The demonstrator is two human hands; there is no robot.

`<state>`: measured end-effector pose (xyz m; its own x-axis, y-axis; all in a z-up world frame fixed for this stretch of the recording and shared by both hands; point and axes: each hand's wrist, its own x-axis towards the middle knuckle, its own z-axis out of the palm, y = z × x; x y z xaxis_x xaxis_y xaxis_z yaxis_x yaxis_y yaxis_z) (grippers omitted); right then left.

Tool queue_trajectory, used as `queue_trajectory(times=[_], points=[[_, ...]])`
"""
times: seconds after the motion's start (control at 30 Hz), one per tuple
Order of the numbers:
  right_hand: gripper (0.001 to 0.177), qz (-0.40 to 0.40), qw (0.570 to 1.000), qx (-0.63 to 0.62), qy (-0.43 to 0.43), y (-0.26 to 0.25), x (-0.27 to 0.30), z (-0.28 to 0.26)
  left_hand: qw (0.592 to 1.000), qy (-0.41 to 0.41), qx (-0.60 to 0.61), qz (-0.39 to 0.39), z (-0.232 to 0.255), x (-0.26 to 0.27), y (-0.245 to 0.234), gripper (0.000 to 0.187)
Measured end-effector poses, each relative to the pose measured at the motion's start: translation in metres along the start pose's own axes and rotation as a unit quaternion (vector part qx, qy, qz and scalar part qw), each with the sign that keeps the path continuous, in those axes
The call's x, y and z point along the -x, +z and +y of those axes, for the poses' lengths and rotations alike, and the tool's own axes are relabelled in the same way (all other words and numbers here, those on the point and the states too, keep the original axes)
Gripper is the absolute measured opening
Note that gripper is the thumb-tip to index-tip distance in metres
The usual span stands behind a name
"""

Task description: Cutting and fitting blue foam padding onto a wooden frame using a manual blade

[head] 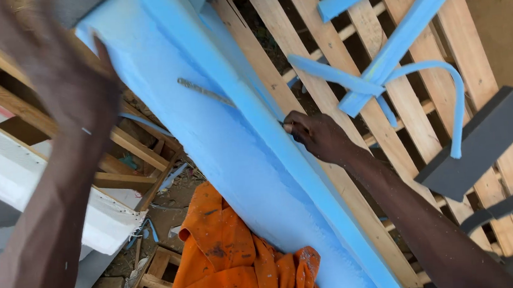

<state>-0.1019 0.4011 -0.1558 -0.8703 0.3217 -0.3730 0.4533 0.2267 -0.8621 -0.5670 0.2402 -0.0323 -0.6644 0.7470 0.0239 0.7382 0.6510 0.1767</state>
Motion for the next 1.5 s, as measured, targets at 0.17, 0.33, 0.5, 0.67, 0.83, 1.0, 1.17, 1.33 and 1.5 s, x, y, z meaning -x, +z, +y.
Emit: queue_trajectory(times=[0.17,0.33,0.5,0.67,0.83,1.0,1.17,1.33,1.5], points=[[0.015,-0.005,1.0,0.006,0.027,0.003,0.006,0.006,0.866,0.379,0.009,-0.327,0.167,0.082,-0.011,0.099],[0.017,0.021,1.0,0.012,-0.016,-0.005,0.068,-0.027,0.78,0.591,0.119,-0.168,0.159,0.098,0.053,0.03],[0.026,0.013,0.991,-0.023,0.134,0.024,0.198,0.021,0.786,0.596,0.054,-0.155,0.139,0.1,0.042,0.033],[0.026,0.057,0.997,-0.039,0.022,0.032,0.099,0.007,0.782,0.587,0.121,-0.171,0.112,0.106,0.085,0.039],[0.034,0.036,0.999,0.013,0.012,0.026,0.142,-0.007,0.785,0.591,0.078,-0.168,0.111,0.105,0.044,0.035],[0.027,0.004,0.987,0.048,0.152,0.048,0.255,0.012,0.787,0.575,0.064,-0.215,0.09,0.112,0.03,0.06],[0.019,0.047,0.99,-0.055,0.125,0.073,0.222,0.059,0.788,0.566,0.05,-0.236,0.069,0.11,0.03,0.08],[0.024,0.034,0.99,-0.044,0.131,0.065,0.282,0.035,0.788,0.565,0.048,-0.24,0.059,0.116,0.028,0.07],[0.022,0.07,0.981,-0.038,0.177,0.097,0.295,0.065,0.816,0.533,-0.018,-0.222,0.049,0.122,0.027,0.073]])
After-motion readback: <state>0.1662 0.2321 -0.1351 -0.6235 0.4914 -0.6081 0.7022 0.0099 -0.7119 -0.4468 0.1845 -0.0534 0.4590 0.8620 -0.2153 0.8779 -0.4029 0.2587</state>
